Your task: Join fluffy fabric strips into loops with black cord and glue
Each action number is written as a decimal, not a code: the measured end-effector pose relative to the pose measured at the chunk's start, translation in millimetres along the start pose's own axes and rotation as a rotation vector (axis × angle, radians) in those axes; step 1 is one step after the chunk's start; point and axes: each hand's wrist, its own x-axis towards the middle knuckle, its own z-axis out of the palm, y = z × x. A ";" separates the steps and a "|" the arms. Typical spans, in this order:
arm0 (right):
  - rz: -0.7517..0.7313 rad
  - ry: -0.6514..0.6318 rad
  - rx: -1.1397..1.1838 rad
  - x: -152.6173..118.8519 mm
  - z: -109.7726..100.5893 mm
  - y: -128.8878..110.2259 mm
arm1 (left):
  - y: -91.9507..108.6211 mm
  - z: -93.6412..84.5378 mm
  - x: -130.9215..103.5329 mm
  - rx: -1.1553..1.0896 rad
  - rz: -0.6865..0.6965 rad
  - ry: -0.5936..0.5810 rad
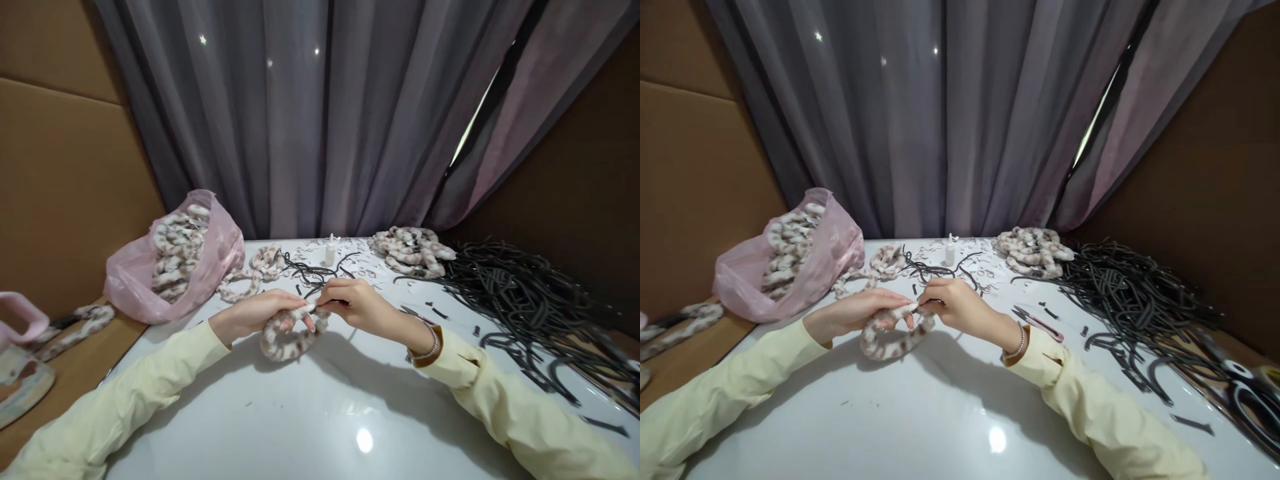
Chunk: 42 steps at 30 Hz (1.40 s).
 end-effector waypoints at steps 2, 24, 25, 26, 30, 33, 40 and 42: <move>-0.025 0.031 -0.004 0.1 2.4 1.0 | 1.4 1.9 -0.5 -0.044 -0.015 -0.005; -0.045 0.164 -0.034 -2.1 17.8 -1.2 | 1.0 26.0 0.4 0.014 0.160 0.023; -0.042 0.161 -0.036 -2.1 18.0 -1.4 | 0.3 26.5 0.8 0.017 0.163 0.034; -0.038 0.158 -0.039 -2.1 18.1 -1.4 | -0.1 27.0 1.0 0.019 0.164 0.042; -0.028 0.156 -0.034 -2.1 18.0 -0.4 | 1.1 29.5 0.2 0.049 0.156 0.050; -0.030 0.169 -0.008 -1.9 15.6 -0.6 | 3.5 33.2 -2.2 0.088 0.168 0.067; -0.041 0.146 0.026 -0.8 6.2 -5.2 | 6.3 41.2 -7.7 0.175 0.197 0.090; -0.050 0.136 0.027 -0.4 4.8 -5.5 | 3.9 41.2 -7.9 0.222 0.219 0.119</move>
